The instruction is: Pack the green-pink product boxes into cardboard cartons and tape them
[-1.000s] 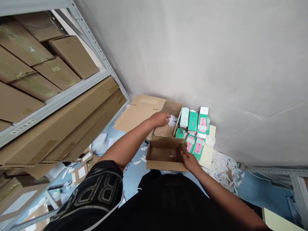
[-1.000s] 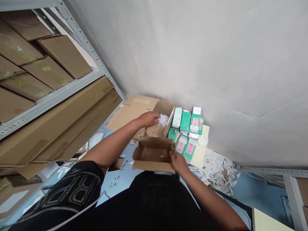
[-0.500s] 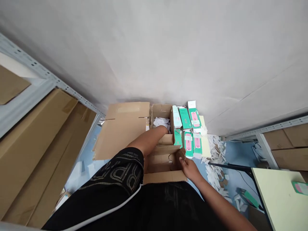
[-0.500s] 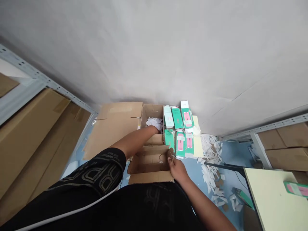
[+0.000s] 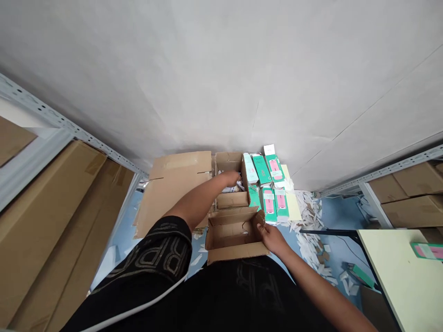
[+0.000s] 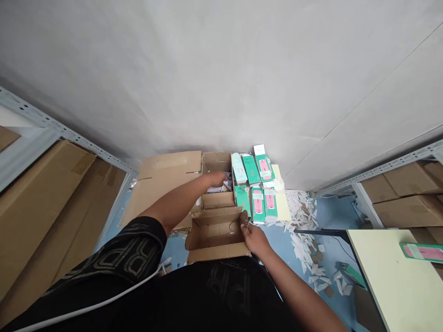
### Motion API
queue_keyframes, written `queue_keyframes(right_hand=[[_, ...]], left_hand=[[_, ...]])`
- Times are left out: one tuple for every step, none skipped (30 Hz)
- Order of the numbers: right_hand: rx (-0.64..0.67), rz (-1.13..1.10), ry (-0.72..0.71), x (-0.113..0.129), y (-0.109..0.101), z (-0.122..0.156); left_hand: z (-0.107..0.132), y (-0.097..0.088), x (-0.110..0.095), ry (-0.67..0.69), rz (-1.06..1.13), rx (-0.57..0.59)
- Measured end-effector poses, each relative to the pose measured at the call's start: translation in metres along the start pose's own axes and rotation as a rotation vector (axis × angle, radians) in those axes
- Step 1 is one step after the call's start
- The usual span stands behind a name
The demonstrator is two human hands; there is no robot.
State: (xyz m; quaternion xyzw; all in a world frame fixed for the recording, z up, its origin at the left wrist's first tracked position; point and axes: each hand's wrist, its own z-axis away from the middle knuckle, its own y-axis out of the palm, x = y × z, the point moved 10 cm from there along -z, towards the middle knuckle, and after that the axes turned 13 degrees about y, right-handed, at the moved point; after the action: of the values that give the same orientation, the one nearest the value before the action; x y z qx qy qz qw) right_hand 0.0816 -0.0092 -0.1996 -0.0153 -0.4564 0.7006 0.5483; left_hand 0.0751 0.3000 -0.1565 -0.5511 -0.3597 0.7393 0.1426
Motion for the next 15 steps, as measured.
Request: queue_keyframes(right_hand=[[0.003, 0.000, -0.001, 0.001, -0.001, 0.000], [0.004, -0.003, -0.002, 0.002, -0.001, 0.000], [0.003, -0.008, -0.005, 0.003, -0.002, 0.000], [-0.001, -0.012, -0.006, 0.005, -0.003, 0.000], [-0.008, -0.014, -0.005, 0.006, -0.004, 0.000], [-0.014, -0.014, -0.002, 0.006, -0.004, 0.000], [-0.019, -0.015, 0.002, 0.006, -0.004, 0.000], [-0.026, -0.016, 0.009, 0.006, -0.004, 0.000], [-0.037, -0.018, 0.018, 0.005, -0.005, 0.001], [-0.048, -0.020, 0.028, 0.005, -0.005, 0.001], [-0.058, -0.026, 0.040, 0.003, -0.004, 0.002], [-0.063, -0.031, 0.051, 0.002, -0.004, 0.004], [-0.065, -0.035, 0.064, 0.001, -0.003, 0.005], [-0.061, -0.034, 0.078, 0.000, -0.002, 0.007], [-0.052, -0.030, 0.093, -0.002, 0.000, 0.009]], left_hand=[[0.008, -0.014, -0.003, 0.005, -0.032, 0.003], [0.018, -0.030, -0.009, 0.020, -0.060, -0.014], [0.030, -0.046, -0.016, 0.041, -0.080, -0.044], [0.045, -0.061, -0.025, 0.070, -0.095, -0.080], [0.063, -0.078, -0.037, 0.127, -0.100, -0.164], [0.083, -0.091, -0.049, 0.180, -0.065, -0.229], [0.103, -0.096, -0.061, 0.233, -0.011, -0.255], [0.122, -0.098, -0.071, 0.270, 0.029, -0.271], [0.140, -0.098, -0.081, 0.299, 0.053, -0.279], [0.157, -0.094, -0.090, 0.325, 0.072, -0.279], [0.170, -0.085, -0.097, 0.343, 0.109, -0.252], [0.181, -0.074, -0.103, 0.348, 0.144, -0.204], [0.189, -0.061, -0.107, 0.348, 0.161, -0.157], [0.195, -0.048, -0.111, 0.350, 0.159, -0.105], [0.199, -0.035, -0.114, 0.356, 0.132, -0.055]])
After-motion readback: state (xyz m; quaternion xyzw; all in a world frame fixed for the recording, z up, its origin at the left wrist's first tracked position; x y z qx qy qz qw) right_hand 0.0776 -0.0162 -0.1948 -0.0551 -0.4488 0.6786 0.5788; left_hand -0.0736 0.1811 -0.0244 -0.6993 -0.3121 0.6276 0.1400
